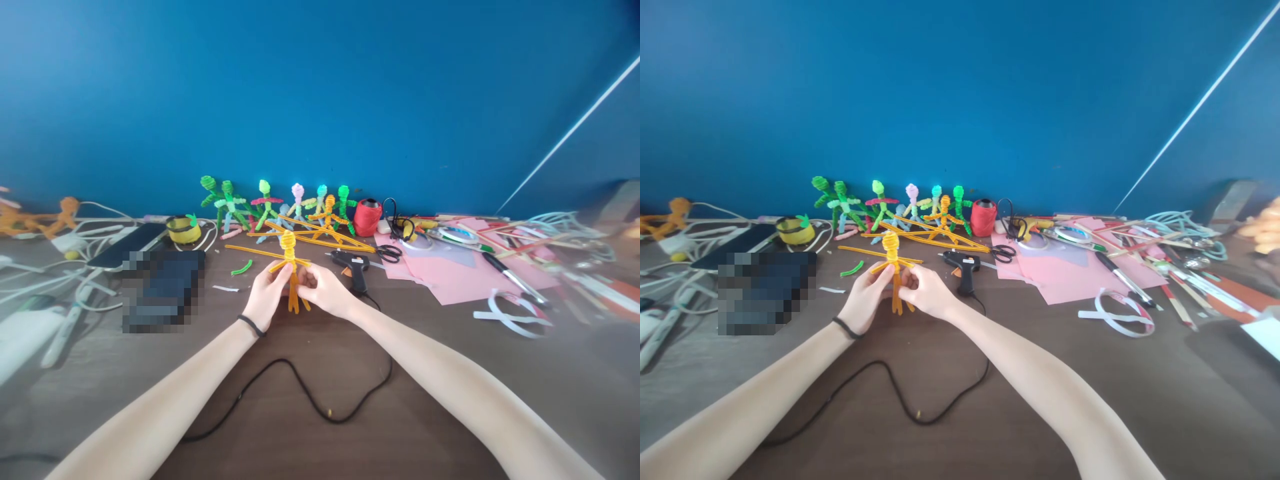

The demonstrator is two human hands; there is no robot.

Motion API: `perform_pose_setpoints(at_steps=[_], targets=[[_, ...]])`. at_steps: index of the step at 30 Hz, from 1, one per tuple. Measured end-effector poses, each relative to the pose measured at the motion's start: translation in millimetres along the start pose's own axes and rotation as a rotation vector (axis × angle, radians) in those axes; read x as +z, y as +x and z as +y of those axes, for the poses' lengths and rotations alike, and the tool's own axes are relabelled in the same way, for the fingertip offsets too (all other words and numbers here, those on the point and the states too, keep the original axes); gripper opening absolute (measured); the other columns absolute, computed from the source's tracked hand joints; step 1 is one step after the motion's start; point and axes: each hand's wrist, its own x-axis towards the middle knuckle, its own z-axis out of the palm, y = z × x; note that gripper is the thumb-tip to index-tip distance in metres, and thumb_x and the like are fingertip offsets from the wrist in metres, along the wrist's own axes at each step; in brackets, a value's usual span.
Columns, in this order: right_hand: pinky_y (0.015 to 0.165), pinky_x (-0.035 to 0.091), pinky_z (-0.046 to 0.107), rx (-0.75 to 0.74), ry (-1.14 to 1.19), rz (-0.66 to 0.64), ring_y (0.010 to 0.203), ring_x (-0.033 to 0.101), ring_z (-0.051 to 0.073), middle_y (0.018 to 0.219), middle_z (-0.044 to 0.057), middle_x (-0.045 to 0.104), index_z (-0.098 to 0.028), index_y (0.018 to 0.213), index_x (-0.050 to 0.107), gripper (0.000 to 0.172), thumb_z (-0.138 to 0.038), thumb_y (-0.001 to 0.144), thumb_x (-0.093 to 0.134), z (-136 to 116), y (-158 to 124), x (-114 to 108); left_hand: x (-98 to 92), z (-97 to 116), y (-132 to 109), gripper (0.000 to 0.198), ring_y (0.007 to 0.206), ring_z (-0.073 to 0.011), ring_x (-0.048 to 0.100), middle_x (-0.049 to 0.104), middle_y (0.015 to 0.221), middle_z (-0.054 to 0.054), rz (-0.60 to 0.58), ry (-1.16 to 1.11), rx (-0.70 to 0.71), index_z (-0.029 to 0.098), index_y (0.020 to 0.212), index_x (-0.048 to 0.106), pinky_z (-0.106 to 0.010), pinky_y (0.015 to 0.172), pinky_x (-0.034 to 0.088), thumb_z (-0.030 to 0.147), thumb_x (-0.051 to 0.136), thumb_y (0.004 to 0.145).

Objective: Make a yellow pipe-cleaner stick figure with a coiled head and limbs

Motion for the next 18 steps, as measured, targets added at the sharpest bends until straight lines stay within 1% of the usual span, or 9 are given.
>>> perform_pose_setpoints(at_steps=[4, 8, 10, 12, 13, 15, 16, 18], targets=[[0.051, 0.034, 0.024, 0.000, -0.011, 0.003, 0.052, 0.041, 0.009, 0.058, -0.004, 0.044, -0.018, 0.064, 0.044, 0.010, -0.019, 0.066, 0.053, -2, 0, -1, 1.7, 0, -1, 0.025, 0.074, -0.0137, 0.057, 0.059, 0.079, -0.001, -0.011, -0.059, 0.015, 0.016, 0.083, 0.056, -0.024, 0.063, 0.048, 0.036, 0.060, 0.068], [0.054, 0.037, 0.024, -0.025, -0.096, -0.055, 0.055, 0.046, 0.010, 0.060, -0.002, 0.051, -0.017, 0.068, 0.052, 0.012, -0.028, 0.071, 0.054, -8, 3, -10, -3.9, -1, 3, 0.022, 0.068, -0.0100, 0.054, 0.055, 0.075, 0.002, 0.007, -0.199, -0.035, 0.017, 0.079, 0.055, -0.023, 0.061, 0.047, 0.034, 0.062, 0.067], [0.056, 0.040, 0.025, -0.010, -0.136, -0.029, 0.058, 0.051, 0.011, 0.064, -0.001, 0.055, -0.016, 0.073, 0.054, 0.015, -0.031, 0.074, 0.050, -10, 9, -21, -7.1, -2, 6, 0.022, 0.064, -0.0080, 0.054, 0.054, 0.071, 0.003, 0.029, -0.254, -0.056, 0.016, 0.078, 0.055, -0.022, 0.063, 0.047, 0.032, 0.064, 0.066], [0.058, 0.041, 0.025, 0.005, -0.201, 0.035, 0.061, 0.054, 0.012, 0.066, 0.000, 0.058, -0.016, 0.077, 0.055, 0.014, -0.029, 0.075, 0.050, -8, 19, -34, -8.8, -3, 6, 0.020, 0.061, -0.0079, 0.054, 0.053, 0.066, 0.004, 0.044, -0.264, -0.049, 0.015, 0.075, 0.055, -0.023, 0.062, 0.047, 0.030, 0.065, 0.065], [0.058, 0.042, 0.024, 0.025, -0.246, 0.055, 0.062, 0.055, 0.012, 0.068, 0.001, 0.059, -0.016, 0.080, 0.055, 0.014, -0.027, 0.075, 0.049, -6, 25, -40, -9.0, -3, 6, 0.020, 0.060, -0.0084, 0.054, 0.053, 0.065, 0.003, 0.036, -0.260, -0.046, 0.015, 0.076, 0.055, -0.024, 0.062, 0.047, 0.030, 0.064, 0.065], [0.062, 0.042, 0.024, 0.047, -0.451, 0.115, 0.065, 0.056, 0.012, 0.072, 0.002, 0.061, -0.015, 0.081, 0.056, 0.013, -0.022, 0.074, 0.049, -1, 39, -51, -8.7, -4, 5, 0.021, 0.060, -0.0098, 0.056, 0.055, 0.064, 0.003, 0.050, -0.273, -0.038, 0.015, 0.075, 0.055, -0.026, 0.063, 0.048, 0.030, 0.065, 0.064], [0.064, 0.042, 0.024, 0.059, -0.591, 0.099, 0.068, 0.057, 0.012, 0.076, 0.003, 0.062, -0.015, 0.082, 0.057, 0.013, -0.021, 0.074, 0.048, 1, 46, -53, -8.4, -4, 5, 0.021, 0.060, -0.0103, 0.056, 0.056, 0.064, 0.002, 0.064, -0.283, -0.032, 0.015, 0.075, 0.055, -0.027, 0.063, 0.048, 0.029, 0.065, 0.064], [0.066, 0.041, 0.024, 0.055, -0.667, 0.053, 0.072, 0.057, 0.012, 0.079, 0.003, 0.063, -0.015, 0.080, 0.058, 0.011, -0.021, 0.073, 0.051, 3, 60, -52, -8.2, -4, 5, 0.021, 0.059, -0.0109, 0.057, 0.056, 0.063, 0.002, 0.101, -0.306, -0.019, 0.014, 0.074, 0.055, -0.028, 0.064, 0.048, 0.029, 0.066, 0.063]])
